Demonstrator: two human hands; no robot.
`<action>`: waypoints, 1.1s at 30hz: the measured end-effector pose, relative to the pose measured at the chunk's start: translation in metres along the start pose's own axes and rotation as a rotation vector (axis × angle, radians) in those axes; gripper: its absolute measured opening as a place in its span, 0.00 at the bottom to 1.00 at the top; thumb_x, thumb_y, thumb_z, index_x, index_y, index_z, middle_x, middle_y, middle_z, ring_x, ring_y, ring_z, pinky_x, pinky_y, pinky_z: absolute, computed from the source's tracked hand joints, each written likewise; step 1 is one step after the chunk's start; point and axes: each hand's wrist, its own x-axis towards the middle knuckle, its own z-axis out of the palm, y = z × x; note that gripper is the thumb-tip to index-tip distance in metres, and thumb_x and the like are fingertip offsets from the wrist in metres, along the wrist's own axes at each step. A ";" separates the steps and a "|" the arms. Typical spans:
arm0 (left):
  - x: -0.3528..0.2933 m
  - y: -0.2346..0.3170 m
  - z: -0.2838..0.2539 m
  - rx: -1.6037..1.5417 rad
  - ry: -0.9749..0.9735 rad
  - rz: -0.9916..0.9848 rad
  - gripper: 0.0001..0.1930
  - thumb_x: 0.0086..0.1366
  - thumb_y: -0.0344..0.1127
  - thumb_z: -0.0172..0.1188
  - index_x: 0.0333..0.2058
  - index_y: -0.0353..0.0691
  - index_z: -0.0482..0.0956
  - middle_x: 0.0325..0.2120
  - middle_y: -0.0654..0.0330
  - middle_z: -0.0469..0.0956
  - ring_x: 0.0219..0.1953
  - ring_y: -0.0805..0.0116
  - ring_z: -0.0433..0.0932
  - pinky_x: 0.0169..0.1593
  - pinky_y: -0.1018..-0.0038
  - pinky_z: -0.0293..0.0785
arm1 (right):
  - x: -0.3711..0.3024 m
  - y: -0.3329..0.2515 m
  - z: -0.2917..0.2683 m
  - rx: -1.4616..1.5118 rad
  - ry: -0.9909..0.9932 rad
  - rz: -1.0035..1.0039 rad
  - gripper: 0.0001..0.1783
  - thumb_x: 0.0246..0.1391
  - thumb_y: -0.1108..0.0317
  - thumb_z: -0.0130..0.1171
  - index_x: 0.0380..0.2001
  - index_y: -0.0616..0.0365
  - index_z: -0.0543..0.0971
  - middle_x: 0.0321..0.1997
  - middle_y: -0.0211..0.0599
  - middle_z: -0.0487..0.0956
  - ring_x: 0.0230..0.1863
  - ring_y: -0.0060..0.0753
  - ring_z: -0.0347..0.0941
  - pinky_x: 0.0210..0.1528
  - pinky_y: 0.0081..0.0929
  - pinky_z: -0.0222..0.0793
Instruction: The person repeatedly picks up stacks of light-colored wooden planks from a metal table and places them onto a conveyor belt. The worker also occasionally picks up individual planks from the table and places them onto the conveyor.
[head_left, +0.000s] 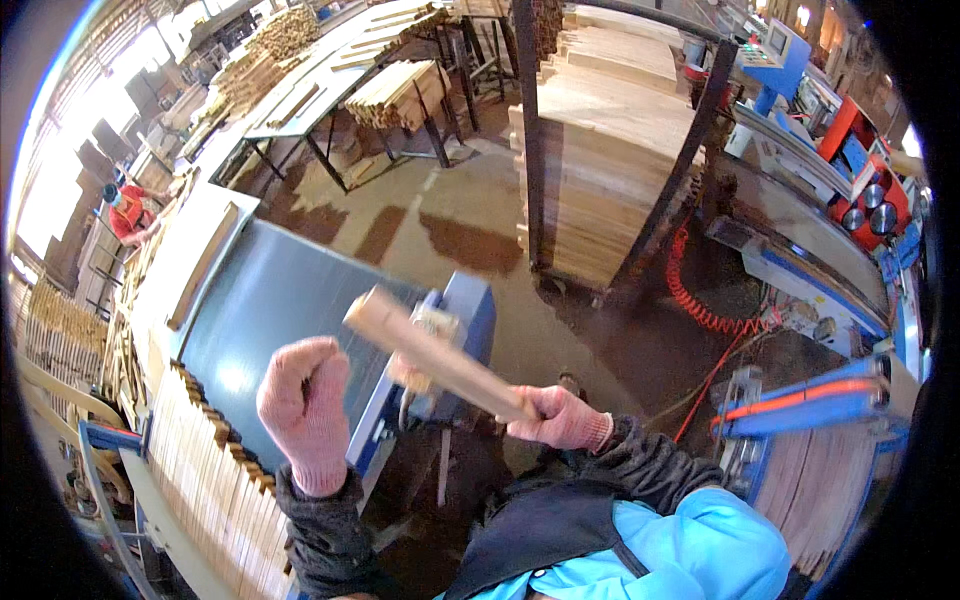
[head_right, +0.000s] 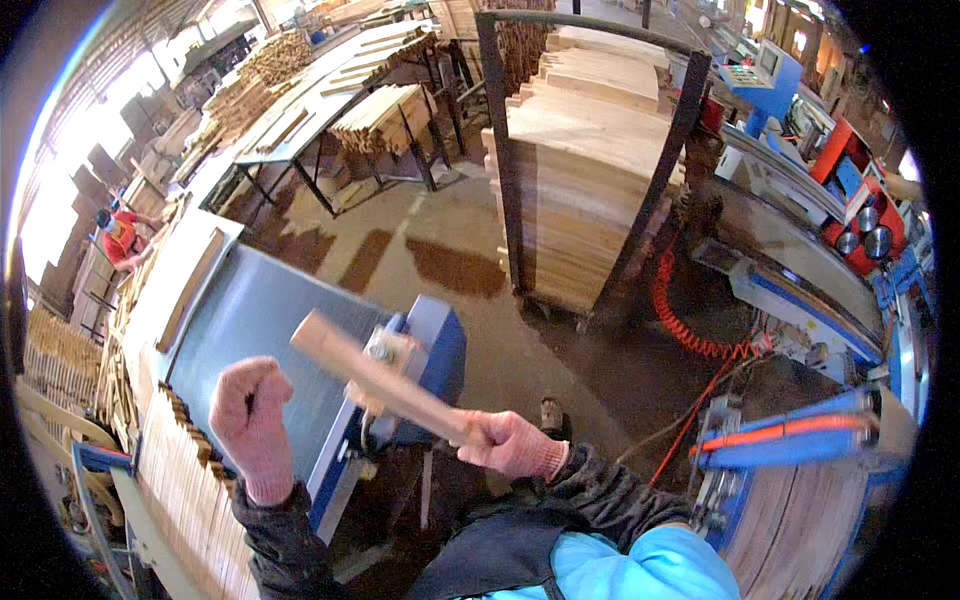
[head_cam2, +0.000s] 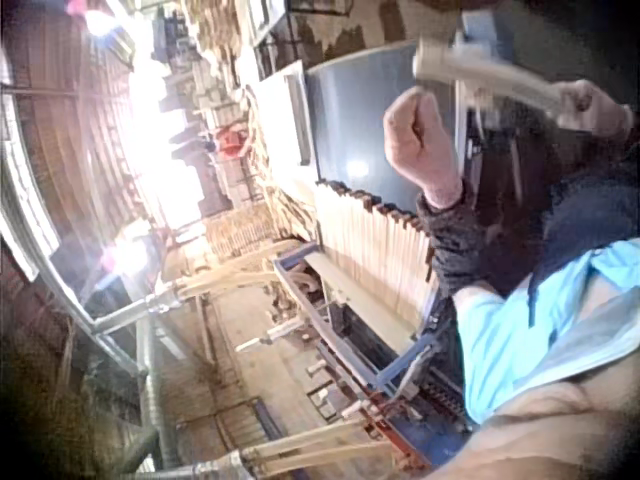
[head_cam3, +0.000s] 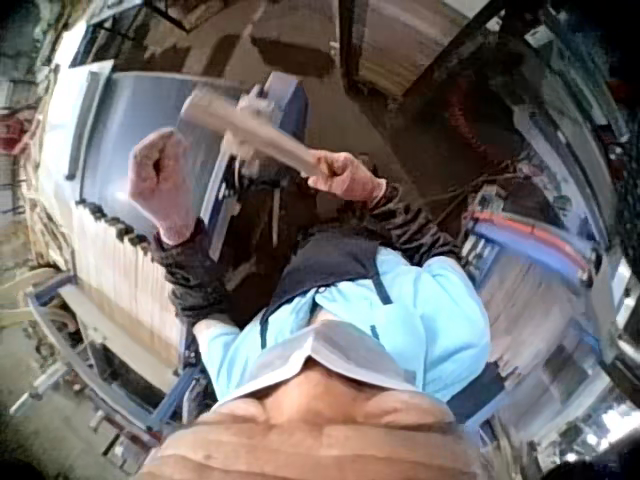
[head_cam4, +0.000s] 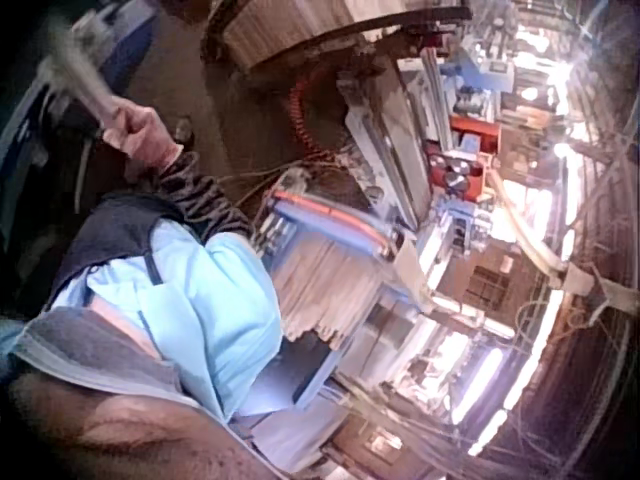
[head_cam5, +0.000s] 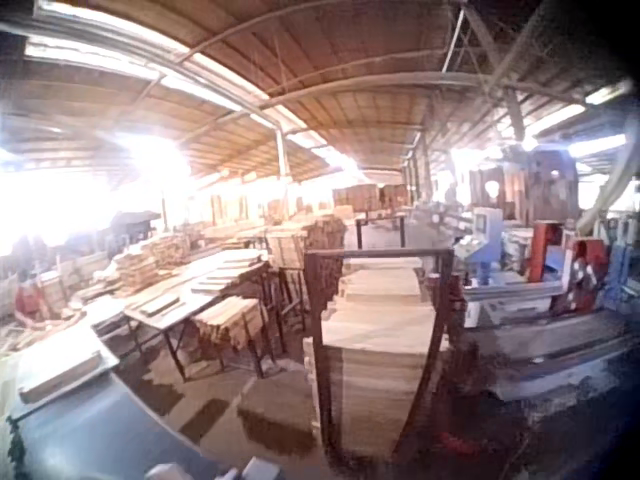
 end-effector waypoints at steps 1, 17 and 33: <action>0.029 0.002 0.022 -0.020 -0.026 0.018 0.14 0.62 0.17 0.69 0.46 0.36 0.85 0.39 0.57 0.87 0.40 0.70 0.84 0.46 0.74 0.81 | 0.010 -0.009 -0.024 0.040 0.062 0.007 0.30 0.67 0.73 0.68 0.70 0.59 0.75 0.57 0.28 0.85 0.58 0.19 0.77 0.65 0.26 0.74; 0.261 -0.067 0.262 -0.327 -0.423 -0.404 0.41 0.66 0.26 0.72 0.76 0.38 0.64 0.61 0.56 0.77 0.60 0.69 0.77 0.61 0.72 0.78 | 0.164 -0.066 -0.262 0.052 0.090 0.196 0.22 0.63 0.65 0.74 0.58 0.55 0.82 0.44 0.23 0.86 0.33 0.12 0.73 0.33 0.20 0.70; 0.283 -0.274 0.105 -0.211 0.336 -0.488 0.25 0.80 0.52 0.56 0.60 0.35 0.82 0.48 0.59 0.86 0.46 0.74 0.81 0.54 0.74 0.78 | 0.536 -0.026 -0.218 -0.289 -0.696 0.300 0.20 0.65 0.70 0.71 0.59 0.56 0.83 0.51 0.24 0.87 0.50 0.16 0.78 0.57 0.23 0.76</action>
